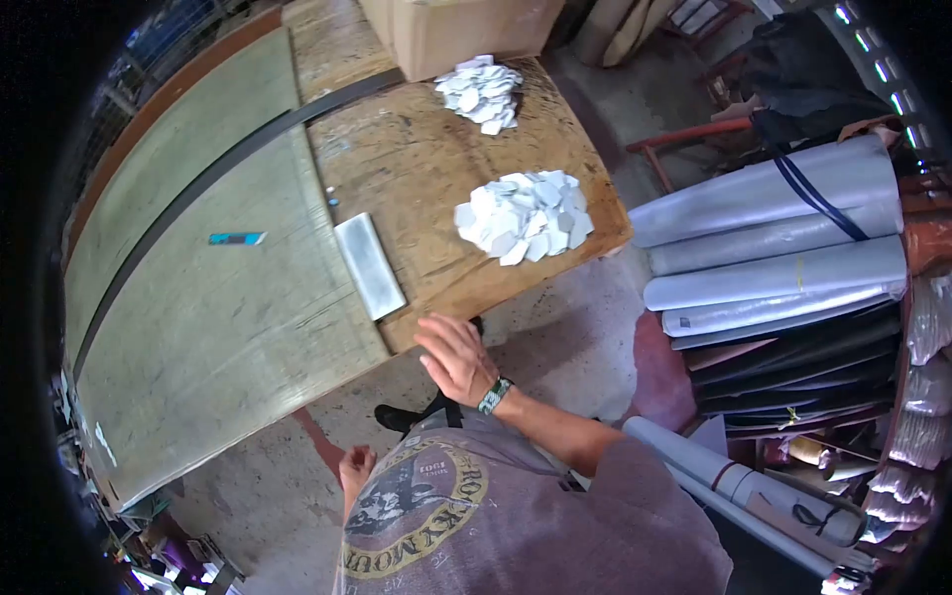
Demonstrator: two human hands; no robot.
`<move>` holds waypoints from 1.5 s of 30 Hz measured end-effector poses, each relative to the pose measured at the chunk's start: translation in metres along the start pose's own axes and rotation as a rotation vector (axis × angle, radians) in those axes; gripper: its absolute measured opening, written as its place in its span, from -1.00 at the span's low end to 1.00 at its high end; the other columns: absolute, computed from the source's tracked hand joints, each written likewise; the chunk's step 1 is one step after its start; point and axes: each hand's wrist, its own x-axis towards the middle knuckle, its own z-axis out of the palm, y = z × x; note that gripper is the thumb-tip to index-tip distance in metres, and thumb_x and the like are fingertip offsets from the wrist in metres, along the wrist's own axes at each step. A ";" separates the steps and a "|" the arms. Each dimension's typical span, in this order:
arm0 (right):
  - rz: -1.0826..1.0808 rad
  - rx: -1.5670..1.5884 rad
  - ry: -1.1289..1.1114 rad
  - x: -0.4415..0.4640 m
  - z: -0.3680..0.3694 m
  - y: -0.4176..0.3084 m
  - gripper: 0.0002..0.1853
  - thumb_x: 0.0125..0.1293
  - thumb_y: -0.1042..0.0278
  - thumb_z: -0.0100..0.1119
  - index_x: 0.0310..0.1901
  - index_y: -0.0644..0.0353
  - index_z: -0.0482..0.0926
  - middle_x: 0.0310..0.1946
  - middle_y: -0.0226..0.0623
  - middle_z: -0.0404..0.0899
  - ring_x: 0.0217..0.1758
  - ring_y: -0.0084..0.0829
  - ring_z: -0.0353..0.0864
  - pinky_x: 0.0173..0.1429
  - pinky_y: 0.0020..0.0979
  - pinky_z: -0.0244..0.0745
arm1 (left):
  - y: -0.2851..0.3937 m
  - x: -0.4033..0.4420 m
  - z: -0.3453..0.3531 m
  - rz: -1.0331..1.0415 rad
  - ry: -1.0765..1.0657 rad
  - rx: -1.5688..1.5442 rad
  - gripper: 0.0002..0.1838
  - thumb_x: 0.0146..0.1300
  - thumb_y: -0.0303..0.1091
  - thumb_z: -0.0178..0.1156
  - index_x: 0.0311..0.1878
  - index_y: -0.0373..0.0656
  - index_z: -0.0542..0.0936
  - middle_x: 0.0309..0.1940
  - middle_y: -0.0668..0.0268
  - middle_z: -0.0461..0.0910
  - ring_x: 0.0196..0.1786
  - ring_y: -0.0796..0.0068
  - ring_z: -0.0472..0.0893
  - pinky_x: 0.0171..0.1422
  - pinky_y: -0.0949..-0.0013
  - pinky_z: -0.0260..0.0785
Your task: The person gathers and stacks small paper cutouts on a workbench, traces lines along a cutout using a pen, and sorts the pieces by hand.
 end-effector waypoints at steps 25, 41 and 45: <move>-0.794 0.367 -0.641 0.076 0.388 -0.385 -0.74 0.28 0.55 0.27 0.01 0.28 0.70 0.17 -0.03 0.64 0.28 0.06 0.59 0.41 0.00 0.47 | -0.328 -0.269 0.039 -0.830 0.441 -0.776 -0.72 0.22 -0.24 0.34 -0.22 -0.32 0.78 -0.51 0.20 0.69 -0.53 0.39 0.61 -0.44 0.22 0.48; -0.866 0.625 -0.873 0.223 0.674 -0.641 -0.81 0.11 0.68 0.16 -0.33 0.22 0.73 0.00 -0.11 0.73 0.10 -0.01 0.67 0.21 -0.11 0.58 | -0.351 -0.155 -0.434 -0.533 0.848 -1.009 -0.84 0.21 -0.48 0.24 -0.25 -0.27 0.79 -0.43 0.36 0.72 -0.38 0.59 0.61 -0.31 0.43 0.45; -0.861 0.606 -0.782 0.267 0.711 -0.689 -0.83 0.11 0.68 0.16 -0.33 0.25 0.72 -0.01 -0.10 0.72 0.08 0.00 0.67 0.19 -0.12 0.58 | -0.306 -0.156 -0.531 -0.658 0.899 -0.861 -0.78 0.15 -0.39 0.32 -0.17 -0.19 0.84 -0.36 0.25 0.79 -0.28 0.43 0.72 -0.10 0.30 0.59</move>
